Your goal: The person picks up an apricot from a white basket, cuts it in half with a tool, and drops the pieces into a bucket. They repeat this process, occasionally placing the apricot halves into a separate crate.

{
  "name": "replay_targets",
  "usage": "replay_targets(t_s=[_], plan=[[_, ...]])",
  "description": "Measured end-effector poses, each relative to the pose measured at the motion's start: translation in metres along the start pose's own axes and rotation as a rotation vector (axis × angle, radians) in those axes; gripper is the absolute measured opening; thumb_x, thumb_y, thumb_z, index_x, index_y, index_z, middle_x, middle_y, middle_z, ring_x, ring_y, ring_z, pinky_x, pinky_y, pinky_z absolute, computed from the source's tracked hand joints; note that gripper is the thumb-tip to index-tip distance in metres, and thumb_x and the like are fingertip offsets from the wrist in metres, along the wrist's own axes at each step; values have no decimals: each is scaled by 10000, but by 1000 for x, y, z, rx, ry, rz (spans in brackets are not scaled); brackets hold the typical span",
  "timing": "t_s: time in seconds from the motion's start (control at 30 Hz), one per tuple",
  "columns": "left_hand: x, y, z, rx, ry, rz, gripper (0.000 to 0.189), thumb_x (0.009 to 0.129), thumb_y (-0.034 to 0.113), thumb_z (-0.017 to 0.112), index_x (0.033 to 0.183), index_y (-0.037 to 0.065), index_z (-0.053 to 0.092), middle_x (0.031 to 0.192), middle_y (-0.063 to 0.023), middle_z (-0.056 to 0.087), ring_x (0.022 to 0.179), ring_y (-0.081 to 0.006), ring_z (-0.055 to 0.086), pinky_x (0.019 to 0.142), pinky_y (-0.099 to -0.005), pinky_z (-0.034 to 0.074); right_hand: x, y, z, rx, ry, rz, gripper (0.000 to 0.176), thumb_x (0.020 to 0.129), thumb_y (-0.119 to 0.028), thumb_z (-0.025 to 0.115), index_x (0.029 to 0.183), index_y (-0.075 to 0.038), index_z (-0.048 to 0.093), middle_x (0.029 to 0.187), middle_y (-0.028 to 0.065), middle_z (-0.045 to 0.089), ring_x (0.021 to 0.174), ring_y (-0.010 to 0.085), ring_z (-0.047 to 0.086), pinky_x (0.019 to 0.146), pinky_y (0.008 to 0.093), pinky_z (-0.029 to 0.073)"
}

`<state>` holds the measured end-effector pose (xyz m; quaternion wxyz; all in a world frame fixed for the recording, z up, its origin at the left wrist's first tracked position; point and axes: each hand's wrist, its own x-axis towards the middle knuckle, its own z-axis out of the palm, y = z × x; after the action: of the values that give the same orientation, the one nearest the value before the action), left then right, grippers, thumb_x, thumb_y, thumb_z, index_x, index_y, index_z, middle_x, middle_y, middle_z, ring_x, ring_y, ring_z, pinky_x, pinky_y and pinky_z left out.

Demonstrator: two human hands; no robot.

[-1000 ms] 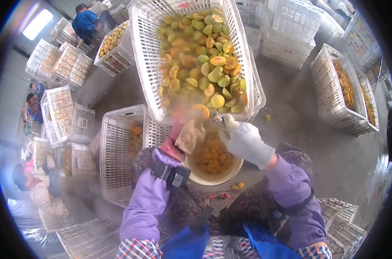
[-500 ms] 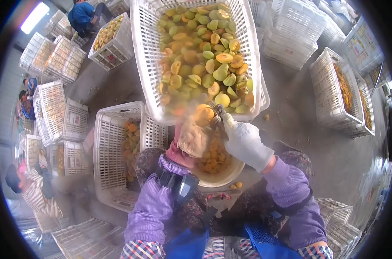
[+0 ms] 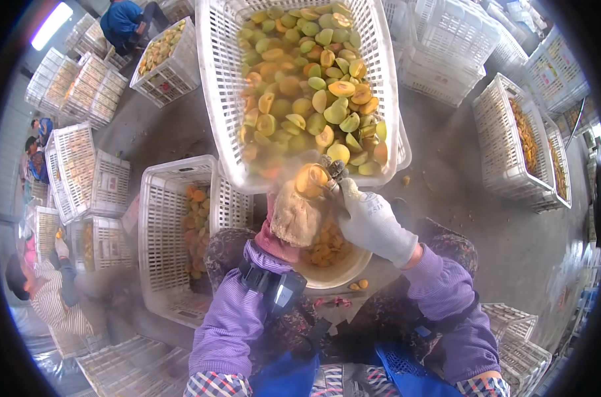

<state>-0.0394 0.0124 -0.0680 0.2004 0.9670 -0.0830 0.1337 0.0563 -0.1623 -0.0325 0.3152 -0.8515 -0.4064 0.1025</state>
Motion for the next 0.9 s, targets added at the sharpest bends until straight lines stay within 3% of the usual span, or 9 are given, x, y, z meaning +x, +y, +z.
replay_targets(t_s=[0.07,0.2,0.37,0.43,0.5,0.57,0.67,0.73,0.9], plan=[[-1,-5,11,-78,26,-16,351,990,234,398,1317,110,426,1205,-70,544,1163,-221,503,1037,-395,374,-1,2,0,-10,-2,-13,441,819,-120,584,1197,73,464,792,181,639,697,340,652,601,415,519],[4,6,2,365,136,74,360,972,233,449,1309,109,424,1133,-69,563,1084,-212,527,976,-360,408,-4,-1,2,-18,23,-46,391,772,-88,584,1119,65,486,868,199,642,793,354,647,697,423,517],[-1,11,21,-1116,175,-350,313,915,194,516,1201,68,517,1092,-85,585,1057,-227,543,982,-378,390,-2,-5,2,76,-77,-32,345,777,-100,591,1068,64,505,887,217,639,874,361,633,751,430,504],[14,6,15,-982,176,-367,286,912,191,524,1162,54,543,1086,-91,596,1046,-230,556,980,-389,406,0,-9,-10,173,-192,4,322,789,-111,594,1046,67,517,864,221,639,875,364,633,748,434,502],[16,2,7,-460,143,-203,249,944,215,510,1132,59,560,1079,-83,624,1014,-231,590,958,-393,456,-1,-4,-10,245,-206,-27,319,802,-87,585,1083,49,519,858,229,613,812,393,607,713,437,486],[19,-2,6,-526,160,-201,232,968,258,503,1085,70,573,1061,-88,642,968,-237,621,905,-382,507,-3,-4,-9,295,-222,-28,300,813,-105,585,1067,44,526,829,224,613,781,403,607,706,440,485],[26,-7,26,-1456,236,-528,263,969,328,510,1005,78,582,1005,-114,642,898,-252,640,808,-359,548,-6,0,-4,299,-213,-45,281,829,-167,588,1004,48,541,788,211,639,784,394,631,721,441,501],[31,5,21,-1616,252,-676,312,976,375,498,989,72,574,935,-111,642,855,-264,650,777,-376,554,-8,3,6,261,-159,-126,277,844,-176,577,1016,39,545,808,218,640,788,393,630,709,433,503],[35,11,20,-1460,412,-668,342,976,391,500,1001,56,563,850,-102,639,813,-279,658,765,-400,554,-1,-16,-38,580,-649,234,247,892,-182,533,1021,28,548,795,194,640,761,290,657,677,374,514]])
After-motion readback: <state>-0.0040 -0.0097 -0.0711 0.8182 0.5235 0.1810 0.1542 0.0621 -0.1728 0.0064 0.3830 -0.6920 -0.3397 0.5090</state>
